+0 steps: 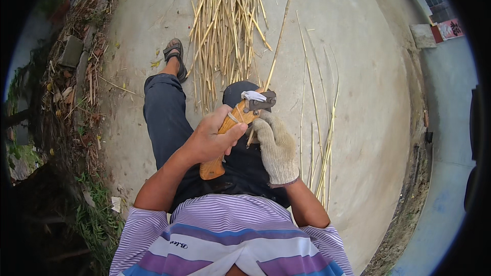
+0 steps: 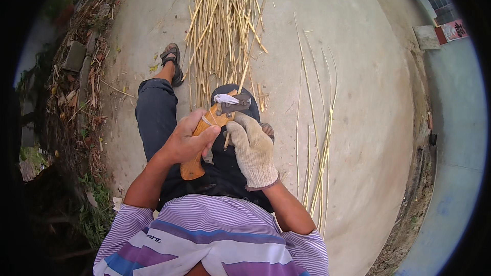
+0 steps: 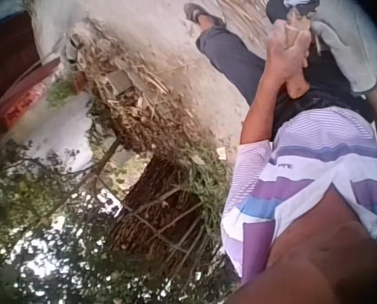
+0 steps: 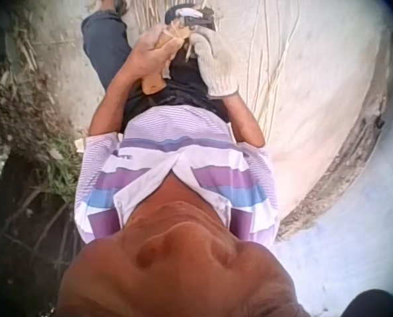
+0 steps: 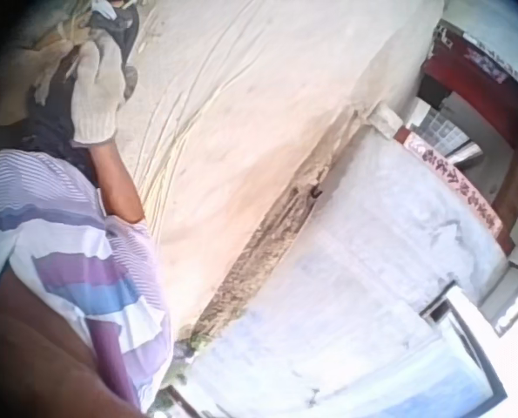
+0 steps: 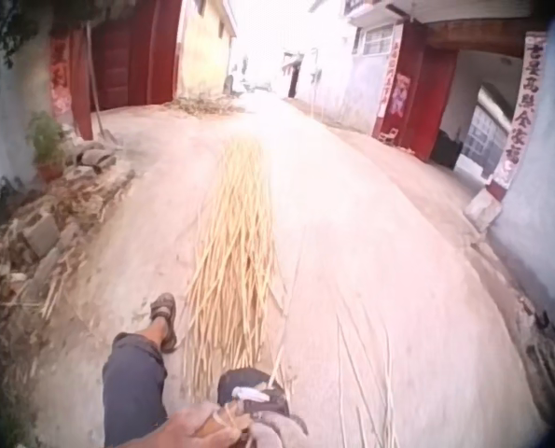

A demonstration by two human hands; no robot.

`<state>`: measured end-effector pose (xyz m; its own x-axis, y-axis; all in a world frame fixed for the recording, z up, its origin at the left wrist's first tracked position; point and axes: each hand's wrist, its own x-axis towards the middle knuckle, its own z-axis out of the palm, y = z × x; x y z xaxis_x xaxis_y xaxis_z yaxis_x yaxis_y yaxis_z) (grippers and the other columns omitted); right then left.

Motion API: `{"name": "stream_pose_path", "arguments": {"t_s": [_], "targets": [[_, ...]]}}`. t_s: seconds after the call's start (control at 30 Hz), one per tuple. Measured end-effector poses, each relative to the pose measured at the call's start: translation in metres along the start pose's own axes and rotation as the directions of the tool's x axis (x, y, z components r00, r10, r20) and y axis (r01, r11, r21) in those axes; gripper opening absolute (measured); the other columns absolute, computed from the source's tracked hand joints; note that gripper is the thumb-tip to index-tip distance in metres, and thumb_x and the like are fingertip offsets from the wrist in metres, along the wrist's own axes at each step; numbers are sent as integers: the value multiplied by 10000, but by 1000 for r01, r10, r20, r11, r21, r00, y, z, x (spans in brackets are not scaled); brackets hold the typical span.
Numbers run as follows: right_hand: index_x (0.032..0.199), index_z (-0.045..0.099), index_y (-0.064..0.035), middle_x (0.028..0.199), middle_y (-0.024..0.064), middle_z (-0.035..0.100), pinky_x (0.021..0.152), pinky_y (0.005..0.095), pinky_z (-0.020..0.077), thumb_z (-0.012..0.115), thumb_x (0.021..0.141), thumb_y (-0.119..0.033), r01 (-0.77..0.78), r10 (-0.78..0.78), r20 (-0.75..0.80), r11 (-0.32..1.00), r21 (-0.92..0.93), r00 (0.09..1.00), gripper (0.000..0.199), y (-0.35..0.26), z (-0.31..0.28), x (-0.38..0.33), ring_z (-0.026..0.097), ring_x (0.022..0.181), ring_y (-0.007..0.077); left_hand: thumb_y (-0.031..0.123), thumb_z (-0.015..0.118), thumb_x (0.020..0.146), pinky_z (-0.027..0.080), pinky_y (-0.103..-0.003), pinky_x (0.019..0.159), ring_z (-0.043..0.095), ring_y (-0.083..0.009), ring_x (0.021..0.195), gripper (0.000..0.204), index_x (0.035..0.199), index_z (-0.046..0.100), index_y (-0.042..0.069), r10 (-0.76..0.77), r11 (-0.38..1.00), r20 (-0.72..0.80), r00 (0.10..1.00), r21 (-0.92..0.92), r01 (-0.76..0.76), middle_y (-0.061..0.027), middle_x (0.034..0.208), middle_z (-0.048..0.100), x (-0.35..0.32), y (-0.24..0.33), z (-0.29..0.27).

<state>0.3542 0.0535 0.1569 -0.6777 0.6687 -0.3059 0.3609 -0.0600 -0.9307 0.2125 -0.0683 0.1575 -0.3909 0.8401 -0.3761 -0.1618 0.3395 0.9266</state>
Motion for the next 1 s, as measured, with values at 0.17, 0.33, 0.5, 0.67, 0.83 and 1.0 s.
{"name": "stream_pose_path", "arguments": {"t_s": [0.17, 0.33, 0.5, 0.67, 0.83, 1.0], "targets": [[1135, 645, -25, 839, 62, 662, 623, 315, 533, 583, 1011, -208, 96, -96, 9, 995, 22, 995, 229, -2, 12, 6, 657, 703, 145, 301, 625, 1006, 458, -239, 472, 558, -76, 521, 310, 1039, 517, 13, 11, 991, -47, 999, -131, -17, -17, 699, 572, 5, 2, 8], [1084, 635, -71, 736, 126, 652, 544, 403, 504, 612, 935, -157, 572, -592, 171, 599, -561, 788, 174, 18, 7, 11, 661, 607, 292, 298, 598, 1022, 444, -243, 484, 535, -86, 518, 253, 971, 523, 61, -52, 938, -218, 975, -346, -27, -5, 695, 558, 17, 6, 4], [1109, 668, -80, 754, 136, 672, 611, 435, 520, 646, 919, -160, 535, -322, 434, 610, -585, 841, 207, 18, -14, -28, 666, 677, 340, 312, 606, 1013, 415, -209, 451, 530, -84, 514, 235, 953, 553, 91, -113, 833, -355, 928, -543, -106, -2, 707, 572, 57, -7, -61], [1228, 629, -61, 764, 121, 688, 630, 373, 553, 580, 1001, -227, 466, -190, 495, 712, -525, 848, 286, 23, -32, -18, 697, 678, 246, 330, 616, 1009, 427, -219, 465, 536, -89, 519, 253, 971, 535, 94, -130, 881, -399, 908, -467, -78, -2, 708, 566, 57, -15, -47], [1386, 545, -62, 759, 49, 664, 594, 275, 540, 545, 1035, -285, -37, 148, 418, 964, -262, 896, 415, -8, -17, 6, 649, 641, 106, 347, 605, 1016, 440, -222, 489, 536, -84, 536, 277, 991, 521, 84, -70, 911, -367, 927, -402, -91, 2, 726, 557, 52, -7, -34], [1254, 639, -56, 725, 60, 644, 569, 319, 525, 502, 1052, -265, 1, 80, 340, 973, -231, 937, 321, -11, 2, 26, 648, 619, 153, 324, 643, 996, 458, -237, 472, 549, -89, 521, 301, 1038, 548, 41, -72, 901, -360, 930, -424, -95, -13, 715, 574, 51, -9, -28]]}}
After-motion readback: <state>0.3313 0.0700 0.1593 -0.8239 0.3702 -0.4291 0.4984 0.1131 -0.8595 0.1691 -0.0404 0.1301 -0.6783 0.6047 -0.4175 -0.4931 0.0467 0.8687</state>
